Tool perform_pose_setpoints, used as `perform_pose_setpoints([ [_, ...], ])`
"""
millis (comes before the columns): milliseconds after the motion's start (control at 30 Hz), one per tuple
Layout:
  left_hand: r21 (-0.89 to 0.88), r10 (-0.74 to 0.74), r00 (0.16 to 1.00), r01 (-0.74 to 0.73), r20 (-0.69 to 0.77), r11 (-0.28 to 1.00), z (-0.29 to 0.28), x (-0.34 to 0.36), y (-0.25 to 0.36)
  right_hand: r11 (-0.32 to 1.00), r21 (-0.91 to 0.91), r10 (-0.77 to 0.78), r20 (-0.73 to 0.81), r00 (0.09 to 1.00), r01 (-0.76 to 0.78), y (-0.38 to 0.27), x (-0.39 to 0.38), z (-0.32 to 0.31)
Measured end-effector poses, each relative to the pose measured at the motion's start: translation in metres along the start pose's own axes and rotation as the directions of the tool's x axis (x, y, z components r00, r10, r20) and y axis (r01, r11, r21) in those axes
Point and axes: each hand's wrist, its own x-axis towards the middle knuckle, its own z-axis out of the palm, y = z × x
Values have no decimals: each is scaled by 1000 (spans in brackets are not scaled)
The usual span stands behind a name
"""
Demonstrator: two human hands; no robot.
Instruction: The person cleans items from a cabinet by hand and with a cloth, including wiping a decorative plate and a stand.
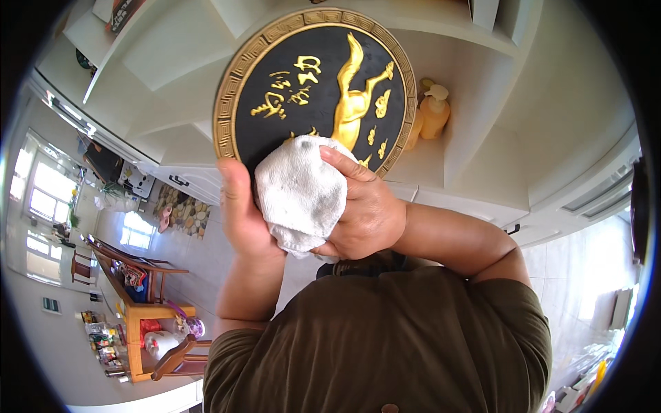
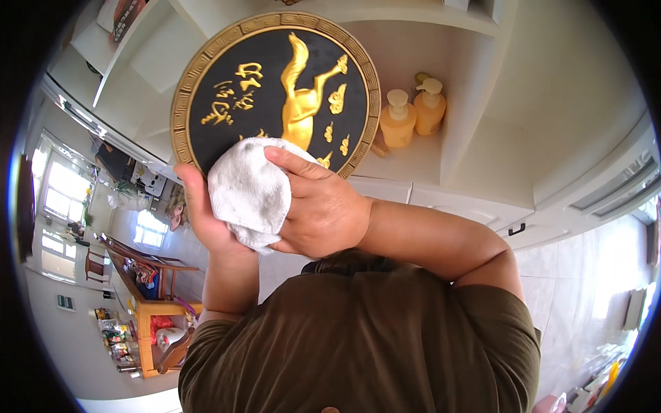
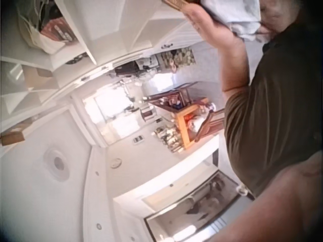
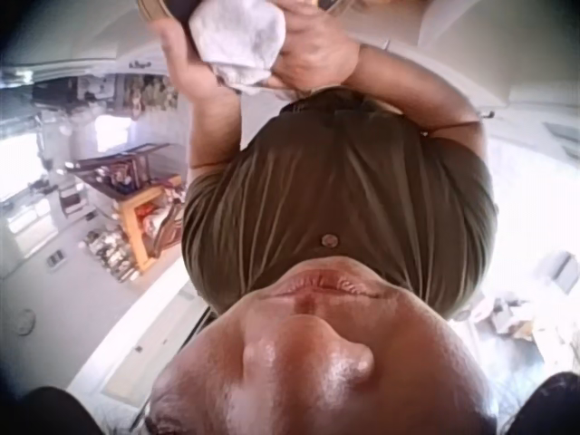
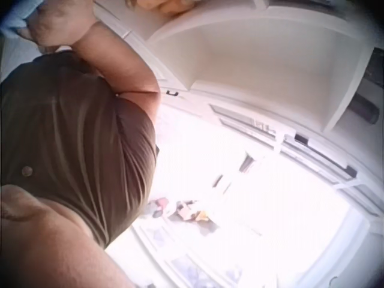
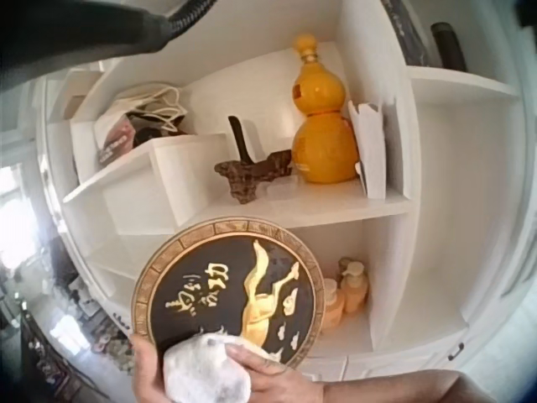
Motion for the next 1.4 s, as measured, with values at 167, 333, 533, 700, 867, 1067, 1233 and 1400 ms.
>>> perform_pose_setpoints([
  [167, 69, 275, 961, -273, -20, 960, 10, 7, 10, 999, -18, -30, 139, 990, 32, 23, -39, -21],
  [333, 83, 323, 944, -317, -64, 945, 7, 7, 19, 977, -178, 140, 135, 981, -115, 47, -50, -47],
  [533, 147, 339, 940, -342, 41, 928, 2, 4, 13, 941, -246, 225, -59, 973, -232, 51, -23, -60],
  [700, 112, 313, 950, -309, -20, 944, -3, -3, -2, 937, -44, 339, -107, 935, -345, 32, -24, -26],
  [867, 229, 350, 878, -286, -327, 931, -1, 3, -3, 920, 307, 259, -12, 966, -243, 5, -56, 14],
  [1067, 305, 366, 852, -260, -374, 916, -10, -2, -12, 925, 272, 287, -37, 957, -267, -2, -105, -31],
  [1233, 221, 217, 946, -164, -240, 961, -22, -23, -19, 236, 381, 971, -69, 227, -894, -46, -177, -85],
  [1400, 220, 70, 994, -86, 79, 972, -19, -22, -33, 142, 659, 813, -503, -292, -738, -49, -196, -161],
])
